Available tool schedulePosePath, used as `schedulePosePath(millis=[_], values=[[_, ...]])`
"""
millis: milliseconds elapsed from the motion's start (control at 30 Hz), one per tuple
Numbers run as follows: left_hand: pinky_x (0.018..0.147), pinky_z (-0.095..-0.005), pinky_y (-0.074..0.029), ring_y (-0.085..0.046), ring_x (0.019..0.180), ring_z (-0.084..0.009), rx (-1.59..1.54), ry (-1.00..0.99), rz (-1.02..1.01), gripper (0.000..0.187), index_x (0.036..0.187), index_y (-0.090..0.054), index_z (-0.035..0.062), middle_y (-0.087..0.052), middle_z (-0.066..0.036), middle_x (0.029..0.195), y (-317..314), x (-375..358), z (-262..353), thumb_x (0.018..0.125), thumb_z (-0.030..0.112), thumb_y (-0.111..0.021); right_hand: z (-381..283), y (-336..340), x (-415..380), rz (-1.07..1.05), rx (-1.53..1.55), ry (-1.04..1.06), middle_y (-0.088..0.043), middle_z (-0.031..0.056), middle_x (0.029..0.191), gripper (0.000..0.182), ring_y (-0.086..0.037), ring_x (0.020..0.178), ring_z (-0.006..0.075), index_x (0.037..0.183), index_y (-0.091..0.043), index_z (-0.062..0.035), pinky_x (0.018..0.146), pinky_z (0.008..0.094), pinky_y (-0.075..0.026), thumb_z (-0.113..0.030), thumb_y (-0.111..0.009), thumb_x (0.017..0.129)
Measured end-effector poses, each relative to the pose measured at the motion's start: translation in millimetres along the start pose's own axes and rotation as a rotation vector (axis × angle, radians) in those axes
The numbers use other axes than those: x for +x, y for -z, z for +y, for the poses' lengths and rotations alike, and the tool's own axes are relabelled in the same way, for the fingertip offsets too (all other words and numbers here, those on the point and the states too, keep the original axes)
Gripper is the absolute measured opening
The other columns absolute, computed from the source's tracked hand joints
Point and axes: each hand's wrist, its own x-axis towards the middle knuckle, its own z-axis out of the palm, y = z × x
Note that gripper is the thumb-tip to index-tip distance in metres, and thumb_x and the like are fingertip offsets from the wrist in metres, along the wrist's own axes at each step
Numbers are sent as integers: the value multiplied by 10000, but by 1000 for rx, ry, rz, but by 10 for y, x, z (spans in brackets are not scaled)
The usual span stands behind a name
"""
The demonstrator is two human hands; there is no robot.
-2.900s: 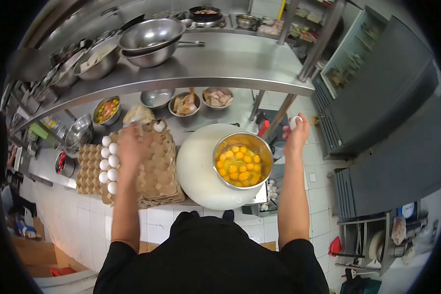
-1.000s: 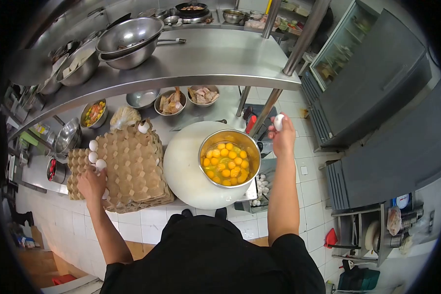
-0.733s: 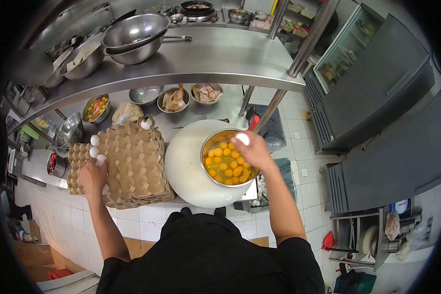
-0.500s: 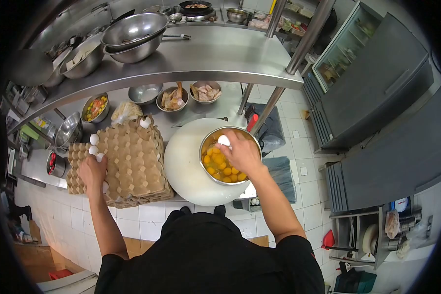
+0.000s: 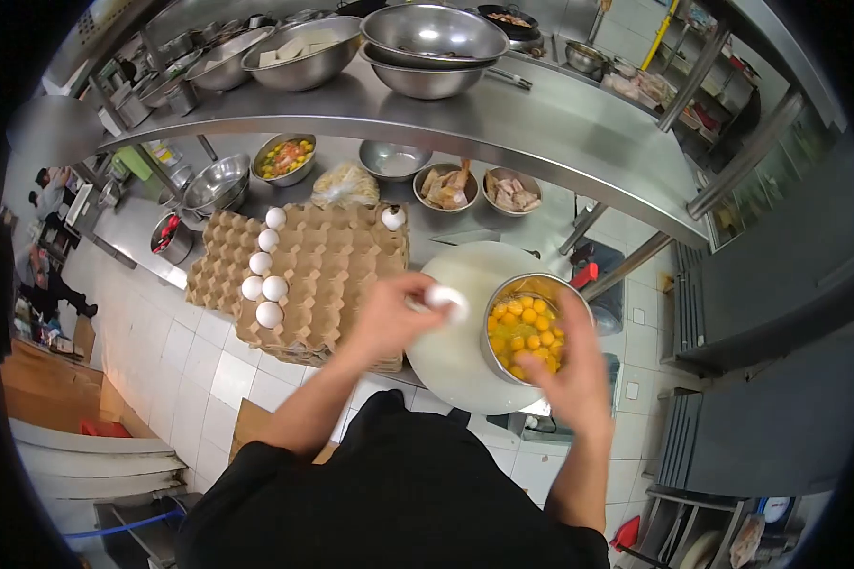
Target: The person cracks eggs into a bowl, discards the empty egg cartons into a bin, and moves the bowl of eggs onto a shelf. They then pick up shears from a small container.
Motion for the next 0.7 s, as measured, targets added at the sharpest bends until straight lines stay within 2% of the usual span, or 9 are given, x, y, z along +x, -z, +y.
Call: schedulePosePath(millis=[133, 200, 267, 333, 367, 400, 467, 567, 700], values=[[841, -322, -530, -665, 914, -161, -41, 5, -194, 392, 1049, -745, 4, -738, -73, 959, -453, -66, 263, 813, 288, -876, 77, -401, 159, -129, -167, 438, -598, 209, 1376, 684, -607, 1250, 309, 1506, -453, -42, 1024, 407, -509, -56, -734, 882], [918, -356, -527, -675, 1022, -222, 38, -159, -162, 499, 1128, -725, 10, -731, -115, 1058, -428, -3, 267, 801, 348, -893, 423, -271, 282, 51, 22, 380, -652, 143, 1235, 572, -642, 1102, 230, 1484, -454, -35, 915, 354, -545, -35, -655, 949], [1002, -398, -514, -660, 1148, -308, 283, -119, -108, 569, 1185, -701, 5, -704, -180, 1177, -1, 166, 241, 789, 364, -897, 559, 43, 435, 258, 601, 43, -633, 40, 1125, 430, -594, 785, 77, 1437, -481, -52, 587, 227, -483, -45, -566, 1016], [880, -462, -557, -699, 977, -390, 693, -405, 155, 553, 1204, -706, 38, -723, -216, 1094, 568, 486, 88, 781, 360, -858, 939, 438, 707, 593, 786, -109, -636, 47, 1109, 403, -584, 721, 91, 1429, -507, -86, 499, 215, -423, -114, -543, 1028], [898, -484, -540, -680, 1001, -390, 695, -130, 164, 510, 1153, -711, 26, -717, -227, 1065, 837, 608, 203, 774, 336, -851, 1107, 612, 799, 730, 757, -184, -638, 52, 1106, 394, -586, 710, 99, 1415, -535, -97, 487, 220, -416, -151, -552, 1026], [916, -495, -534, -659, 1051, -399, 1026, -319, 311, 521, 1161, -686, 10, -704, -219, 1091, 1288, 829, -363, 783, 333, -842, 1325, 701, 923, 857, 689, -214, -641, 59, 1110, 398, -589, 688, 104, 1420, -547, -98, 477, 227, -413, -200, -534, 1036], [902, -510, -549, -628, 1130, -427, 1382, 144, 400, 591, 1197, -623, 5, -662, -210, 1236, 1763, 918, -458, 789, 385, -820, 1740, 717, 1095, 893, 581, -288, -648, 66, 1098, 419, -587, 659, 111, 1455, -529, -90, 471, 239, -416, -217, -487, 1058], [889, -526, -555, -657, 1112, -425, 1469, 243, 420, 530, 1121, -654, 11, -687, -234, 1187, 2366, 943, -970, 792, 400, -800, 1815, 614, 1100, 454, 600, -363, -658, 82, 1079, 445, -591, 653, 121, 1493, -490, -69, 467, 258, -422, -210, -439, 1074], [825, -521, -578, -716, 967, -428, 1386, 218, 384, 412, 950, -698, 6, -732, -240, 990, 2442, 956, -1138, 795, 379, -779, 1894, 663, 902, 626, 862, -291, -670, 119, 1087, 466, -613, 669, 138, 1507, -435, -36, 477, 275, -434, -249, -439, 1092]])
